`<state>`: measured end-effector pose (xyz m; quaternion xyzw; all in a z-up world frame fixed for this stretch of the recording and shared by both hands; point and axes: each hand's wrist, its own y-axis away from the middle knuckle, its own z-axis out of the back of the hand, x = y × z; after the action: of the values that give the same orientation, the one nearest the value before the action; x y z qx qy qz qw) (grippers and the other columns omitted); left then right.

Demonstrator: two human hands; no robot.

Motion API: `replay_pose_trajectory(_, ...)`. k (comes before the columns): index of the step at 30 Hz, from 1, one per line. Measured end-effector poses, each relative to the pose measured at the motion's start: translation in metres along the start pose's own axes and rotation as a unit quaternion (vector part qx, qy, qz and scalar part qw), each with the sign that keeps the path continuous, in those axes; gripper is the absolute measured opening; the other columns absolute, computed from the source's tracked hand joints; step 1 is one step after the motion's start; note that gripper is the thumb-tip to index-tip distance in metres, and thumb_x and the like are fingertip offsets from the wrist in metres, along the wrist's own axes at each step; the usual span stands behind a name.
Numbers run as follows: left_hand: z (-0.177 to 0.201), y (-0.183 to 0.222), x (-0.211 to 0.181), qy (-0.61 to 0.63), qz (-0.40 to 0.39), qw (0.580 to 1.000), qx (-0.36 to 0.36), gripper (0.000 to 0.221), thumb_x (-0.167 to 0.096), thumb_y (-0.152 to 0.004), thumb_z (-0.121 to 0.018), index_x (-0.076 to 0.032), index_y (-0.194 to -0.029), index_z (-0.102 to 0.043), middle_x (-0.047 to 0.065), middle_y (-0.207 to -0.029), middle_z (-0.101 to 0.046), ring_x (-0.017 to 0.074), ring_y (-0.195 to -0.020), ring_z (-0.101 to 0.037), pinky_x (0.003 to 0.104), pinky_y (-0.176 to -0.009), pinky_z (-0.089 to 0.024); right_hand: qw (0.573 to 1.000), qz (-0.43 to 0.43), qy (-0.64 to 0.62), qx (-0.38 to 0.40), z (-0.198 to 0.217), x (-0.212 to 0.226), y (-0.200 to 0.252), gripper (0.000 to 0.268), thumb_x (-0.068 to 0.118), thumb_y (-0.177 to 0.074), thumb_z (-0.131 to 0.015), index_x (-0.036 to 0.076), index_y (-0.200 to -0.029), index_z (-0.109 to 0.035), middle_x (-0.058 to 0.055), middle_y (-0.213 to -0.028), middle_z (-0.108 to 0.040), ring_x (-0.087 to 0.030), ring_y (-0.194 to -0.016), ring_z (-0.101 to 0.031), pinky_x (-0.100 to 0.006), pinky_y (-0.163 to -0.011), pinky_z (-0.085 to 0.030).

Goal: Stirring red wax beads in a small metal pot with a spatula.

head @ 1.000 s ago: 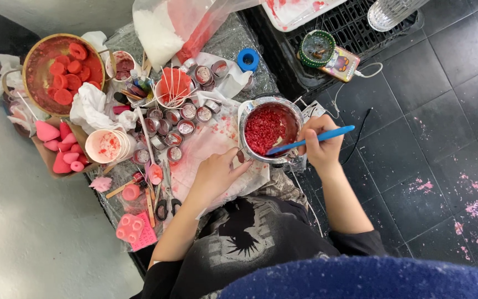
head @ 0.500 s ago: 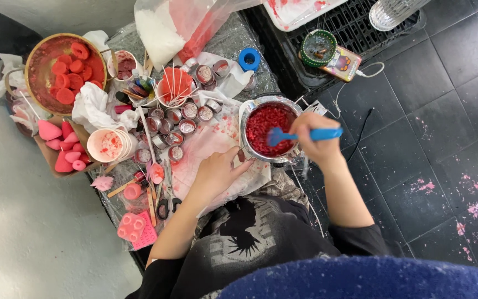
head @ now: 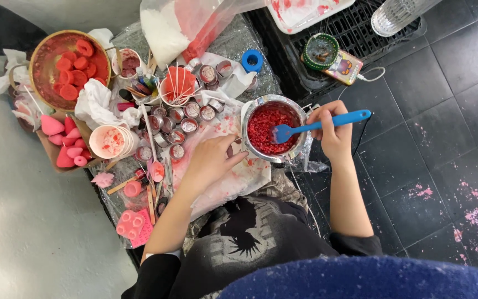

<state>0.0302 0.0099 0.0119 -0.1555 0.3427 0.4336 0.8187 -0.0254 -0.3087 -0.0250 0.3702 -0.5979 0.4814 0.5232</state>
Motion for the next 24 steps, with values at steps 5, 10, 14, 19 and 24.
replay_pose_trajectory(5,0.005,0.002,-0.006,-0.028,-0.032,0.999,-0.028,0.054,-0.047,-0.083,-0.077,-0.005,-0.116,-0.069,0.011,-0.093,-0.074,0.0291,-0.086,-0.069,0.045,-0.08,-0.047,0.993,0.04,-0.068,-0.092,-0.012,-0.001,0.005,0.028,0.015,-0.11,-0.061,0.008,-0.126,-0.04,-0.011,-0.106,-0.064,-0.012,-0.079,-0.058,-0.025,-0.062,-0.047)
replay_pose_trajectory(10,0.001,0.008,-0.001,-0.065,-0.045,0.996,-0.036,0.062,-0.052,-0.082,-0.079,-0.006,-0.122,-0.065,0.01,-0.104,-0.073,0.0281,-0.098,-0.068,0.045,-0.092,-0.041,0.971,0.161,0.019,-0.177,-0.012,0.01,0.013,0.045,0.023,-0.11,-0.07,0.007,-0.138,-0.039,-0.015,-0.129,-0.059,-0.018,-0.11,-0.061,-0.032,-0.101,-0.052)
replay_pose_trajectory(14,0.001,0.011,-0.001,-0.07,-0.029,0.997,-0.03,0.063,-0.052,-0.08,-0.078,-0.008,-0.123,-0.065,0.009,-0.106,-0.07,0.0263,-0.103,-0.065,0.045,-0.092,-0.039,0.886,0.25,0.301,-0.25,-0.026,0.057,0.023,0.065,0.026,-0.104,-0.081,0.01,-0.149,-0.036,-0.02,-0.16,-0.031,-0.029,-0.145,-0.037,-0.044,-0.118,-0.037)
replay_pose_trajectory(19,0.014,0.026,-0.002,-0.065,-0.076,0.989,-0.109,0.058,-0.049,-0.08,-0.08,-0.011,-0.123,-0.067,0.005,-0.117,-0.067,0.0244,-0.113,-0.062,0.046,-0.097,-0.037,0.804,0.303,0.489,-0.154,-0.041,0.077,0.025,0.027,0.026,-0.092,-0.092,0.021,-0.108,-0.071,-0.016,-0.15,-0.048,-0.038,-0.15,-0.027,-0.06,-0.122,-0.027)
replay_pose_trajectory(24,0.036,0.062,0.011,-0.035,-0.048,0.968,-0.244,0.033,-0.03,-0.088,-0.076,-0.013,-0.115,-0.068,0.005,-0.122,-0.066,0.0256,-0.113,-0.06,0.041,-0.097,-0.038,0.794,0.324,0.514,-0.012,-0.07,0.096,0.011,0.016,0.007,-0.095,-0.077,0.019,-0.106,-0.079,-0.001,-0.123,-0.075,-0.033,-0.135,-0.05,-0.055,-0.114,-0.032)
